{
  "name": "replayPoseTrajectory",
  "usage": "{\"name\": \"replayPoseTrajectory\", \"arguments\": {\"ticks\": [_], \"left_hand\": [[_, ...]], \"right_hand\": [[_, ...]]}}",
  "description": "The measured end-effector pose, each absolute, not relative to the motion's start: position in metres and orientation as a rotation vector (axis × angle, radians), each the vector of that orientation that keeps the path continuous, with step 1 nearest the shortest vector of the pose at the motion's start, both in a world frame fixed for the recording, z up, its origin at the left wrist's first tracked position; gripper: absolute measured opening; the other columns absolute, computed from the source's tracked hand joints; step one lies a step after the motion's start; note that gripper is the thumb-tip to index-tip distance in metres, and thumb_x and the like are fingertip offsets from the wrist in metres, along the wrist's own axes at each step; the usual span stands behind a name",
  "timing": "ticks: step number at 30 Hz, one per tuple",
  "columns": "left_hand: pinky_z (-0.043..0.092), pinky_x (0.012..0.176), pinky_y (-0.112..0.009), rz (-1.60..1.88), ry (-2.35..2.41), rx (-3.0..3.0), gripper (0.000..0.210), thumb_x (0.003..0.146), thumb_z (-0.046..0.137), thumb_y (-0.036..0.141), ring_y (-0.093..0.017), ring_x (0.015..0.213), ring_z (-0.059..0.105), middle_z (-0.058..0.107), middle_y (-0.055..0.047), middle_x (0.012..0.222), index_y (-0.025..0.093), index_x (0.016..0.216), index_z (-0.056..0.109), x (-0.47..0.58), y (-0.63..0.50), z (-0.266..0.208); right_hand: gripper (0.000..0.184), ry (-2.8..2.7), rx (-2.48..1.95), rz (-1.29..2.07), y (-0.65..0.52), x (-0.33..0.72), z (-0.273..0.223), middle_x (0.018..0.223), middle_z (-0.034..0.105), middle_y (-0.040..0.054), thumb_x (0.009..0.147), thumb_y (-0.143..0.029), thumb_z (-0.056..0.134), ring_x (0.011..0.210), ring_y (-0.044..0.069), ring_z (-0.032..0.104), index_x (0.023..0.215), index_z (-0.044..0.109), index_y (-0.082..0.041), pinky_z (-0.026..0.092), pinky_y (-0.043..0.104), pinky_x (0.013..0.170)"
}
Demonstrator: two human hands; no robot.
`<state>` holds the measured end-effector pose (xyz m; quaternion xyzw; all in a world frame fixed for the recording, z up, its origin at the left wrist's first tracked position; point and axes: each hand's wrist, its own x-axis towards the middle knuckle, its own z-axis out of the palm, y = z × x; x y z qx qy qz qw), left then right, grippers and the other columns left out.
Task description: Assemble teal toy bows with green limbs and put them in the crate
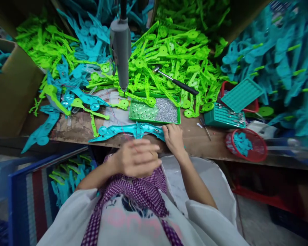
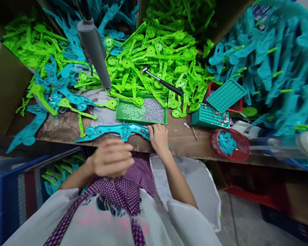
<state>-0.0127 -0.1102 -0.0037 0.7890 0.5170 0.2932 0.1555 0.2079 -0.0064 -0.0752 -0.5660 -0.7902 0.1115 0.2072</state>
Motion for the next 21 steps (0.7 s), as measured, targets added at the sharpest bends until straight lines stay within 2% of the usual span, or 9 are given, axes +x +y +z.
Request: {"name": "replayPoseTrajectory", "arguments": {"ticks": [2, 5, 7, 9, 13, 18, 21], "left_hand": [[0.055, 0.097, -0.036, 0.717, 0.893, 2.592, 0.013, 0.087, 0.058, 0.018, -0.016, 0.103, 0.066, 0.070, 0.000, 0.095, 0.025, 0.087, 0.068, -0.001, -0.129, -0.038], [0.054, 0.093, -0.037, 0.558, 0.665, 2.693, 0.013, 0.089, 0.056, 0.020, -0.020, 0.093, 0.067, 0.071, -0.006, 0.091, 0.019, 0.083, 0.067, 0.014, -0.141, -0.073], [0.056, 0.085, -0.037, 0.468, 0.734, 2.661, 0.014, 0.090, 0.055, 0.020, -0.021, 0.085, 0.067, 0.071, -0.007, 0.090, 0.018, 0.085, 0.068, 0.023, -0.140, -0.084], [0.056, 0.078, -0.036, 0.419, 0.789, 2.642, 0.016, 0.089, 0.054, 0.016, -0.022, 0.082, 0.067, 0.072, -0.007, 0.089, 0.018, 0.084, 0.069, 0.027, -0.137, -0.087], [0.057, 0.080, -0.035, 0.533, 0.877, 2.533, 0.017, 0.090, 0.056, 0.021, -0.022, 0.087, 0.069, 0.071, -0.008, 0.095, 0.017, 0.096, 0.071, 0.015, -0.142, -0.079], [0.055, 0.096, -0.033, 0.703, 1.196, 2.328, 0.027, 0.094, 0.052, 0.022, -0.022, 0.116, 0.064, 0.059, -0.014, 0.136, 0.018, 0.117, 0.066, -0.037, -0.168, -0.048], [0.057, 0.093, -0.032, 0.841, 1.499, 2.270, 0.032, 0.092, 0.055, 0.018, -0.019, 0.111, 0.067, 0.064, -0.009, 0.129, 0.024, 0.123, 0.063, -0.077, -0.170, -0.037]], "right_hand": [[0.041, -2.090, -1.435, 0.352, -0.018, 0.201, -0.056, 0.102, 0.068, 0.0122, 0.100, -0.044, 0.035, 0.099, 0.024, 0.059, 0.097, 0.066, -0.018, 0.043, 0.041, 0.088], [0.031, -2.074, -1.080, 0.584, -0.037, 0.169, -0.026, 0.112, 0.067, 0.0103, 0.098, -0.039, 0.043, 0.110, 0.021, 0.060, 0.113, 0.062, -0.020, 0.046, 0.038, 0.097], [0.041, -2.302, -0.851, 0.796, -0.045, 0.141, -0.018, 0.128, 0.061, 0.0119, 0.095, -0.044, 0.048, 0.121, 0.022, 0.056, 0.130, 0.054, -0.022, 0.047, 0.039, 0.100], [0.053, -2.518, -0.792, 0.874, -0.050, 0.120, -0.024, 0.137, 0.057, 0.0131, 0.092, -0.047, 0.053, 0.124, 0.026, 0.056, 0.139, 0.047, -0.024, 0.048, 0.043, 0.099], [0.041, -2.591, -0.837, 0.824, -0.050, 0.115, -0.054, 0.123, 0.066, 0.0139, 0.096, -0.040, 0.048, 0.113, 0.025, 0.063, 0.131, 0.057, -0.019, 0.050, 0.044, 0.096], [0.035, -2.402, -0.984, 0.545, -0.037, 0.151, -0.067, 0.127, 0.065, 0.0131, 0.097, -0.032, 0.047, 0.117, 0.025, 0.060, 0.127, 0.061, -0.023, 0.045, 0.048, 0.100], [0.038, -2.344, -1.108, 0.435, -0.032, 0.171, -0.064, 0.129, 0.063, 0.0117, 0.096, -0.020, 0.042, 0.119, 0.025, 0.058, 0.131, 0.058, -0.025, 0.044, 0.047, 0.098]]}}
